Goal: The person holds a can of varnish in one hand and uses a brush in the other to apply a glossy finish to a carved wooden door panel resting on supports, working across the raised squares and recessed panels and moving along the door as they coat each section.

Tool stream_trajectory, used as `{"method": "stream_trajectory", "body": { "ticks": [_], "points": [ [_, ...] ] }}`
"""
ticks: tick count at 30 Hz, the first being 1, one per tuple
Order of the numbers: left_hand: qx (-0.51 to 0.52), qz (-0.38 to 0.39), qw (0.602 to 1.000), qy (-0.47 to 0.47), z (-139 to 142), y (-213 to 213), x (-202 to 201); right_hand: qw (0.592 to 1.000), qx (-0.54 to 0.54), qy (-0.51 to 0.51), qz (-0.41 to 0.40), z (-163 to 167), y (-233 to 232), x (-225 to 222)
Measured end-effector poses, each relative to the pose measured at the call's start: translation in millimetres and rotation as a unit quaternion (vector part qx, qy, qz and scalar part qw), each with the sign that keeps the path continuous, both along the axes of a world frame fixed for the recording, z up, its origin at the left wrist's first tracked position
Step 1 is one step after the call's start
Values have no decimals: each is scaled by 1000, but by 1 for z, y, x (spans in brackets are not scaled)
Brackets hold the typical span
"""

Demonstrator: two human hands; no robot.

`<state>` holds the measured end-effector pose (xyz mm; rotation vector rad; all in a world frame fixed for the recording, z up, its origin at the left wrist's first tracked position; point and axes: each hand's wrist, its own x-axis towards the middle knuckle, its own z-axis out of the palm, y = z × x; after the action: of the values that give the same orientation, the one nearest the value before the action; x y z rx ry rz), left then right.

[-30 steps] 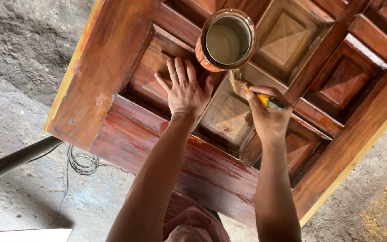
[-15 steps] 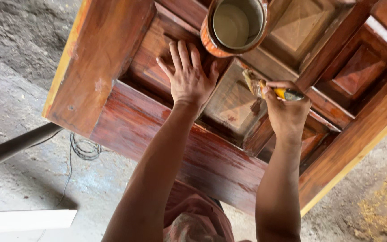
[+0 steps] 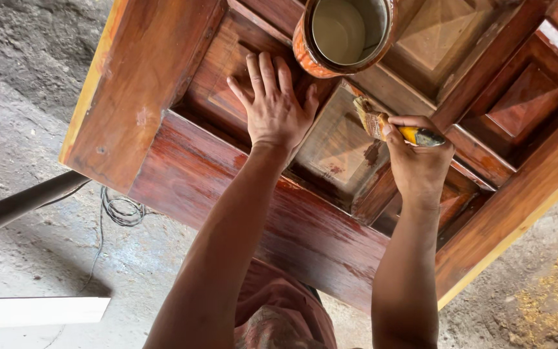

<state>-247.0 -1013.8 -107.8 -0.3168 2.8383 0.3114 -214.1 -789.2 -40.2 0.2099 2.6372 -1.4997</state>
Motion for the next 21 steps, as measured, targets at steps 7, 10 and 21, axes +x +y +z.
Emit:
{"method": "stream_trajectory", "body": {
  "ticks": [7, 10, 21],
  "points": [
    [-1, -1, 1000, 4, -3, 0, 2, 1000, 20, -3, -1, 2, -2, -1],
    [-3, -2, 1000, 8, -3, 0, 1, 1000, 16, -2, -2, 3, -4, -2],
    [-3, -1, 1000, 2, -4, 0, 2, 998, 35, -35, -26, 8, -7, 0]
  ]
}}
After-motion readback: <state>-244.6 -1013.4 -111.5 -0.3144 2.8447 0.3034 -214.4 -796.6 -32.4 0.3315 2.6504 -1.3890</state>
